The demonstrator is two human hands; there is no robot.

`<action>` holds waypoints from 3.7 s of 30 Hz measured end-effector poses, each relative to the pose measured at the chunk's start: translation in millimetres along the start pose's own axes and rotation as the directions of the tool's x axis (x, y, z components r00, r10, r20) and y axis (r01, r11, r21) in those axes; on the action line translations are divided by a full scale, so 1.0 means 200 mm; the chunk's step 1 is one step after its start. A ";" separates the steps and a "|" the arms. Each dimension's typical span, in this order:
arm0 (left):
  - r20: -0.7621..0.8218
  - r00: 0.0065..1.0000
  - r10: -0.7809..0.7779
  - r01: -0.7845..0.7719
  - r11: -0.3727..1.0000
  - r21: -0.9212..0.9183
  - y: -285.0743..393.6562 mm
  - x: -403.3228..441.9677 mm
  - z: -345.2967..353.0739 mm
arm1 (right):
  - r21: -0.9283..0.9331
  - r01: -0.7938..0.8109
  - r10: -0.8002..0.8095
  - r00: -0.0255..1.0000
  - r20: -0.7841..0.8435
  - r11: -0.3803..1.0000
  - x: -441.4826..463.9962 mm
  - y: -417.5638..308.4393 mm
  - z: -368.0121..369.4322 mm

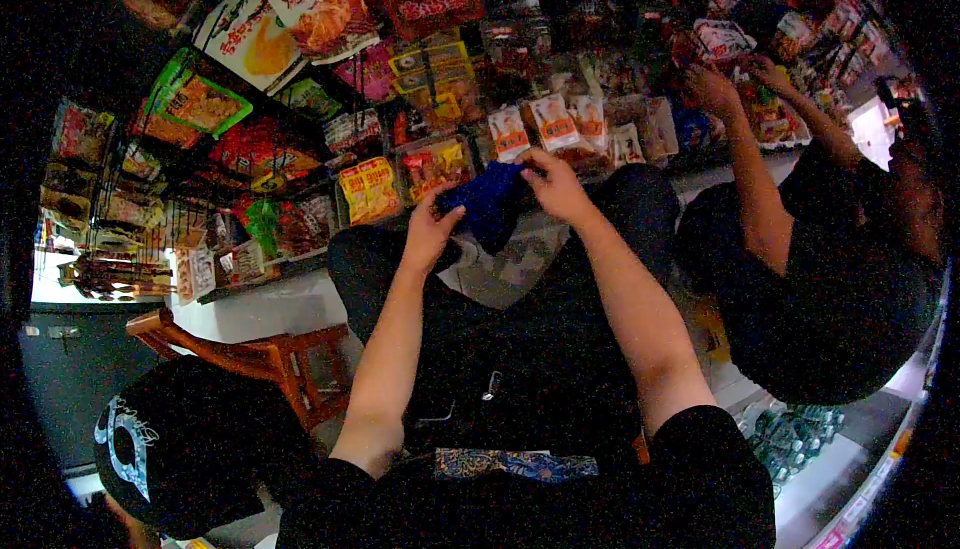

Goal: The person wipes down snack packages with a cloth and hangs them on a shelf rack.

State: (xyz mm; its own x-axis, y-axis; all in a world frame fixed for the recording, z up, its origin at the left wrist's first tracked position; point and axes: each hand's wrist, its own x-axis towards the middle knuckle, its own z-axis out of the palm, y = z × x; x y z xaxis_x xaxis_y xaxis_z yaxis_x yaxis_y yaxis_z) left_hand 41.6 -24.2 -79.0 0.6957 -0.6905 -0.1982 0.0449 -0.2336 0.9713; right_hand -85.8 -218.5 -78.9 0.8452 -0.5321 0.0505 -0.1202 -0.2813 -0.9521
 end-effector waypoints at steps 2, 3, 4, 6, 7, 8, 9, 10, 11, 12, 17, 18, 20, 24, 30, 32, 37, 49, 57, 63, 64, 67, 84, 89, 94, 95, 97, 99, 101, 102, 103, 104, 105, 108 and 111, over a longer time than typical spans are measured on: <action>-0.043 0.999 0.019 -0.014 0.994 0.110 -0.01 0.00 0.00 | -0.044 0.104 -0.104 0.995 -0.008 0.994 0.01 0.08 0.00; -0.065 0.997 0.032 -0.019 0.981 0.193 -0.03 0.01 -0.02 | -0.045 0.079 -0.079 0.997 -0.007 0.996 0.01 0.07 -0.01; -0.085 0.995 0.047 -0.022 0.961 0.275 -0.05 0.02 -0.02 | -0.046 0.054 -0.055 0.998 -0.007 0.997 0.01 0.05 -0.01; -0.118 0.987 0.109 -0.060 0.932 0.358 -0.07 0.03 -0.03 | -0.050 0.045 -0.047 0.998 -0.037 0.998 0.01 0.05 -0.02; -0.132 0.981 0.140 -0.077 0.913 0.400 -0.07 0.03 -0.03 | -0.054 0.059 -0.063 0.996 -0.066 0.997 0.01 0.07 -0.01; -0.129 0.980 0.152 -0.091 0.916 0.390 -0.10 0.04 -0.03 | -0.058 0.073 -0.079 0.992 -0.094 0.996 0.01 0.08 -0.01; -0.127 0.978 0.163 -0.104 0.919 0.381 -0.11 0.05 -0.04 | -0.050 0.049 -0.054 0.993 -0.104 0.998 0.02 0.08 -0.01; -0.125 0.977 0.175 -0.118 0.921 0.371 -0.13 0.06 -0.04 | -0.042 0.024 -0.029 0.993 -0.114 0.999 0.02 0.09 -0.02; -0.118 0.975 0.186 -0.128 0.914 0.384 -0.15 0.06 -0.04 | -0.034 -0.001 -0.004 0.992 -0.124 0.999 0.02 0.10 -0.03; -0.111 0.974 0.197 -0.138 0.907 0.398 -0.15 0.06 -0.04 | -0.022 0.008 -0.011 0.990 -0.137 1.000 0.03 0.11 -0.03; -0.108 0.973 0.206 -0.155 0.921 0.359 -0.22 0.09 -0.05 | 0.132 -0.003 0.026 0.985 -0.169 0.991 0.06 0.23 0.00; -0.116 0.970 0.213 -0.151 0.904 0.399 -0.20 0.07 -0.05 | 0.157 0.048 -0.018 0.982 -0.186 0.986 0.06 0.23 0.00; -0.125 0.969 0.213 -0.141 0.891 0.431 -0.16 0.06 -0.05 | 0.205 0.150 -0.103 0.969 -0.223 0.967 0.07 0.22 0.01; -0.140 0.983 0.123 -0.055 0.910 0.412 -0.15 0.04 -0.06 | 0.425 0.029 0.055 0.982 -0.182 0.905 0.08 0.27 -0.01; 0.118 0.989 -0.089 0.028 0.899 0.437 -0.30 0.08 -0.10 | 0.759 -0.093 0.228 0.971 -0.075 0.645 0.05 0.07 -0.07; 0.249 0.959 -0.137 -0.014 0.852 0.523 -0.37 0.09 -0.09 | 0.761 -0.136 0.217 0.976 -0.007 0.635 0.06 0.15 -0.07; 0.303 0.937 -0.174 -0.104 0.690 0.716 -0.34 0.04 -0.02 | 0.786 -0.271 0.171 0.962 0.212 0.555 0.00 -0.03 -0.05; 0.194 0.981 -0.021 -0.078 0.869 0.489 -0.19 0.04 0.04 | 0.849 -0.338 0.145 0.941 0.305 0.406 -0.03 -0.07 -0.01; 0.028 0.947 -0.320 0.308 0.880 -0.361 -0.14 0.04 0.02 | 0.885 -0.308 0.453 0.882 0.128 0.349 0.05 0.24 -0.01; 0.255 0.932 -0.256 0.355 0.519 -0.778 -0.05 0.03 -0.01 | 0.755 -0.581 0.664 0.698 0.268 0.306 0.01 0.12 0.03; 0.294 0.932 -0.211 0.360 0.456 -0.814 -0.07 0.03 -0.03 | 0.731 -0.610 0.684 0.675 0.276 0.307 0.01 0.10 0.03; 0.324 0.946 -0.021 0.301 0.428 -0.852 -0.02 0.00 -0.03 | 0.647 -0.688 0.653 0.661 0.371 0.330 0.02 0.14 0.07; 0.156 0.977 -0.145 0.209 0.521 -0.827 0.00 0.01 -0.04 | 0.662 -0.422 0.486 0.868 0.100 0.619 0.08 0.14 0.04; 0.167 0.974 -0.152 0.225 0.573 -0.788 0.03 0.00 -0.03 | 0.854 -0.374 0.446 0.874 0.194 0.361 0.09 0.24 -0.03; 0.214 0.955 -0.204 0.286 0.462 -0.839 -0.05 0.03 -0.05 | 0.652 -0.679 0.504 0.715 0.485 0.337 0.02 0.02 -0.04; 0.233 0.953 -0.195 0.295 0.408 -0.864 -0.08 0.05 -0.06 | 0.496 -0.729 0.568 0.681 0.463 0.471 0.04 0.14 -0.01; 0.266 0.948 -0.174 0.312 0.338 -0.888 -0.08 0.06 -0.09 | 0.421 -0.707 0.524 0.706 0.477 0.569 0.04 0.17 0.00; 0.303 0.940 -0.159 0.337 0.283 -0.898 -0.06 0.04 -0.12 | 0.624 -0.588 0.298 0.805 0.512 0.514 0.03 0.17 -0.04; 0.359 0.922 -0.145 0.385 0.246 -0.889 0.03 -0.01 -0.13 | 0.748 -0.560 0.304 0.827 0.474 0.357 0.04 0.20 0.01; 0.339 0.932 -0.128 0.361 0.257 -0.897 0.00 0.00 -0.13 | 0.713 -0.597 0.357 0.799 0.484 0.369 0.03 0.13 0.02; 0.322 0.941 -0.107 0.339 0.267 -0.902 -0.05 0.02 -0.13 | 0.679 -0.629 0.411 0.771 0.486 0.379 0.01 0.07 0.02; 0.307 0.948 -0.084 0.318 0.279 -0.906 -0.09 0.04 -0.13 | 0.527 -0.701 0.466 0.713 0.524 0.481 0.01 0.08 -0.01; 0.274 0.958 -0.087 0.287 0.336 -0.897 -0.06 0.03 -0.12 | 0.353 -0.750 0.518 0.649 0.557 0.560 0.00 0.10 -0.03; 0.193 0.978 -0.079 0.208 0.436 -0.876 0.00 0.00 -0.10 | 0.483 -0.683 0.454 0.728 0.514 0.547 0.03 0.24 0.01; 0.224 0.973 -0.061 0.229 0.404 -0.886 -0.04 -0.01 -0.12 | 0.786 -0.534 0.363 0.831 0.421 0.311 0.01 -0.04 -0.03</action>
State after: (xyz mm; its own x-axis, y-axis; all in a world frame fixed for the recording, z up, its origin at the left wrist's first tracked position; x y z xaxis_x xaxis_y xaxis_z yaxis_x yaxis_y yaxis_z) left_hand 57.2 -5.9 -82.8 0.5137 -0.8105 -0.2815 0.8124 0.3539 0.4634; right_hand -86.8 -221.3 -69.6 0.8779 -0.2084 -0.4311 -0.0794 0.8244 -0.5604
